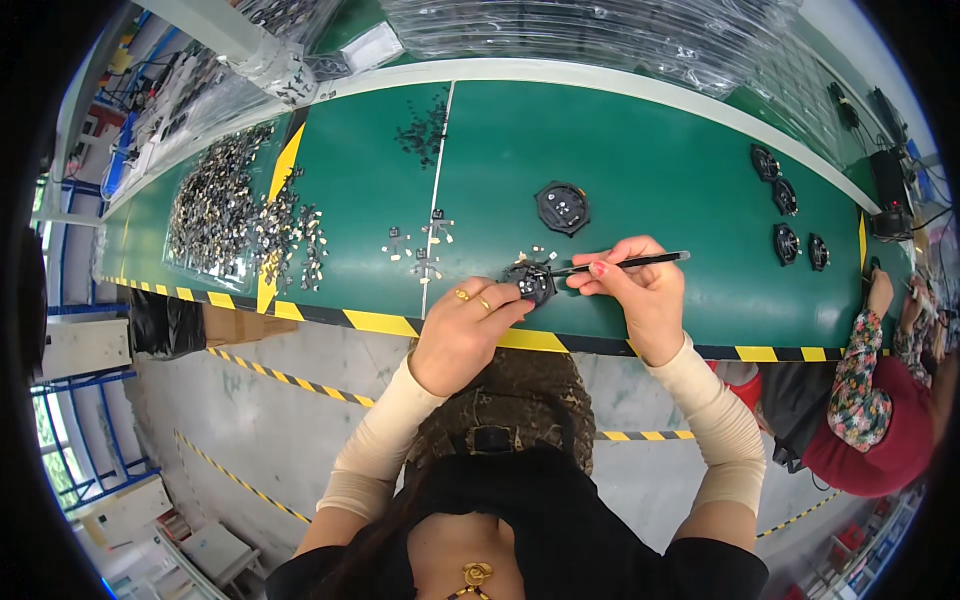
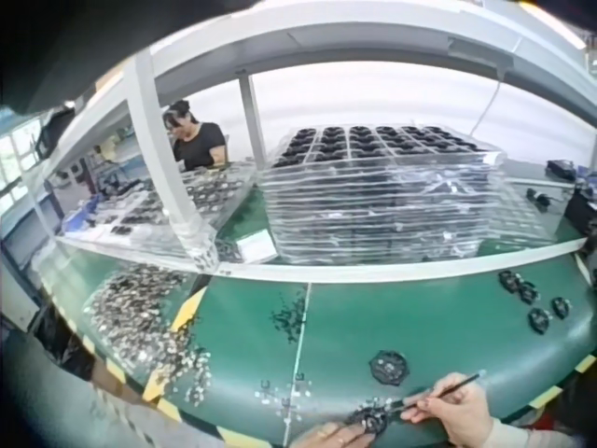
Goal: Assembling small electronic components onto bases using tweezers at a factory workstation.
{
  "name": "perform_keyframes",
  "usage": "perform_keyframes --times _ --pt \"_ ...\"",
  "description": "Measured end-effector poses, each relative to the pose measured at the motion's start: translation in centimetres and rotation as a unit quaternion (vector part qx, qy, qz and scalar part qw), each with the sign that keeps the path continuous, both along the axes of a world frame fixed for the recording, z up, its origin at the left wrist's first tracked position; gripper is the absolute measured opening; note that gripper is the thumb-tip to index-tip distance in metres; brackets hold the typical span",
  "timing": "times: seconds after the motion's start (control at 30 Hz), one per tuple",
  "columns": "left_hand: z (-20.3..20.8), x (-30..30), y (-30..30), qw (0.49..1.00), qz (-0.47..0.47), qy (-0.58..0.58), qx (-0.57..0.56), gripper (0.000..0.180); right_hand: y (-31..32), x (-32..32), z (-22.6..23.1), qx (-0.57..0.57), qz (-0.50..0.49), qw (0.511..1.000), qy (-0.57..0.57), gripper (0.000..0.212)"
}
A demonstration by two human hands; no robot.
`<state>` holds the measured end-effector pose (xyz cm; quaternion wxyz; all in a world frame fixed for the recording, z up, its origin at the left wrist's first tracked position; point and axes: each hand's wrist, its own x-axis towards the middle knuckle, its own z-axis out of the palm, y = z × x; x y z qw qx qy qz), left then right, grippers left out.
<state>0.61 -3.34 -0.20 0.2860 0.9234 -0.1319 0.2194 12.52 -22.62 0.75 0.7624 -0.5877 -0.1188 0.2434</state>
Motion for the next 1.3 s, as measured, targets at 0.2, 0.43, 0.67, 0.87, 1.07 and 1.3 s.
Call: perform_keyframes --times 0.2,0.43,0.67,0.87,1.07,1.3 --pt "0.1 0.1 0.5 1.000 -0.005 -0.005 -0.022 0.032 0.0 0.0 0.2 -0.019 0.023 1.000 0.009 0.014" --pt "-0.1 0.2 0.7 1.000 -0.013 -0.004 -0.024 0.031 0.1 0.4 0.2 -0.031 0.062 0.998 -0.007 0.013" --pt "0.0 0.2 0.8 0.999 -0.018 -0.002 -0.028 0.032 0.4 0.4 0.4 -0.040 0.063 0.997 0.017 0.013" --pt "-0.4 0.1 0.9 1.000 -0.010 -0.019 -0.006 0.034 0.6 0.5 0.6 -0.052 0.053 0.997 0.026 0.013" --pt "0.0 0.2 0.8 0.998 -0.003 -0.030 0.048 0.036 0.5 0.4 0.8 -0.070 0.046 0.996 0.034 0.013" --pt "0.3 0.5 0.8 0.999 0.007 -0.030 0.038 0.022 1.7 0.3 3.0 -0.262 0.051 0.872 -0.410 0.029"
